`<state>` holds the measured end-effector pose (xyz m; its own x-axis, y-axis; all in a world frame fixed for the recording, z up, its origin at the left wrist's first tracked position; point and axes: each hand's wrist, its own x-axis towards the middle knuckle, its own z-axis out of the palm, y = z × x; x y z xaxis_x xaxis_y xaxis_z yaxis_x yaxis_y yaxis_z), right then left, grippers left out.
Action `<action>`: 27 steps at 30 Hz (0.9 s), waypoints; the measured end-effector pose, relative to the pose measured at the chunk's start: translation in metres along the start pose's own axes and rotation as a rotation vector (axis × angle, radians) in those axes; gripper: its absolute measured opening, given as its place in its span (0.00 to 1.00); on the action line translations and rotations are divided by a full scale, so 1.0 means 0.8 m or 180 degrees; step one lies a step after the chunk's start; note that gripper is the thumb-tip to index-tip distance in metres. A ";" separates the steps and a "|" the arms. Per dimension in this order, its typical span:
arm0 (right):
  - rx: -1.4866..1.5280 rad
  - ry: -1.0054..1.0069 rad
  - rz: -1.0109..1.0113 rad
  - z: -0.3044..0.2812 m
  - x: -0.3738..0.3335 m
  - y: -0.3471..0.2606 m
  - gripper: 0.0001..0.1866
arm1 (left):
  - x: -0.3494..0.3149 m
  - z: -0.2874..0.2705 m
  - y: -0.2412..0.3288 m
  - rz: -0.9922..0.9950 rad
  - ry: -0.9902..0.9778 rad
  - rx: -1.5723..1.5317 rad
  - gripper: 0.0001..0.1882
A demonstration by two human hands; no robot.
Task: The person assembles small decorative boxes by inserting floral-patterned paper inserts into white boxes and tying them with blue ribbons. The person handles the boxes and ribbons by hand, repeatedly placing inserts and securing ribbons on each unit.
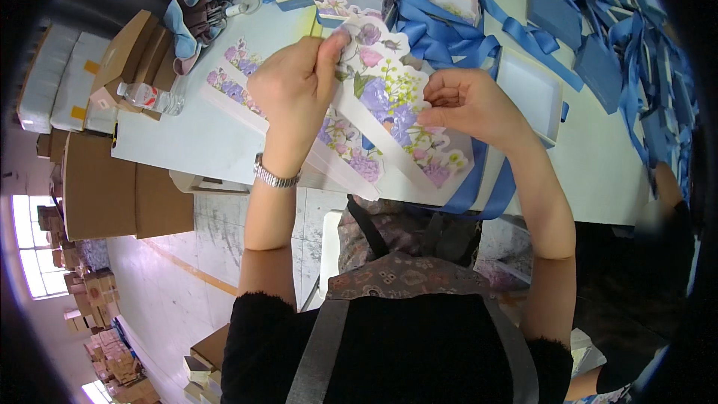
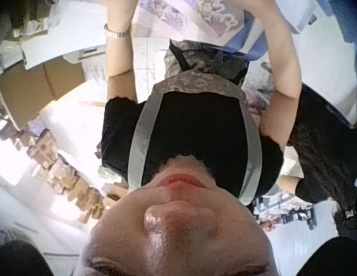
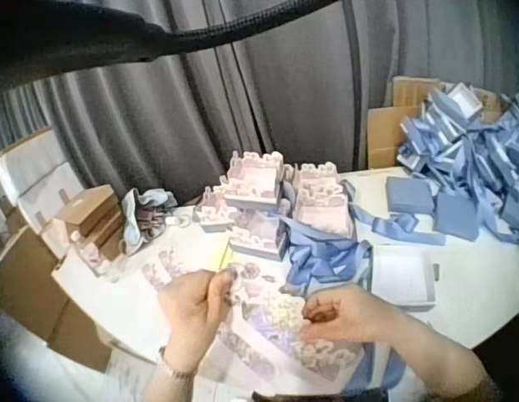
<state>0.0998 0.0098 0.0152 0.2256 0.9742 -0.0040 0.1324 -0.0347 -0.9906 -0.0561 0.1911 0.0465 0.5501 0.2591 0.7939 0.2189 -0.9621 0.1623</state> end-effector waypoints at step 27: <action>-0.0198 0.0141 0.0270 -0.003 0.001 -0.018 0.13 | 0.022 0.031 0.012 0.0394 0.0523 -0.0339 0.18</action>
<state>0.1006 0.0106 0.0302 0.2807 0.9565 -0.0800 0.1705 -0.1317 -0.9765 -0.0239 0.1885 0.0475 0.4268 0.1297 0.8950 0.0669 -0.9915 0.1117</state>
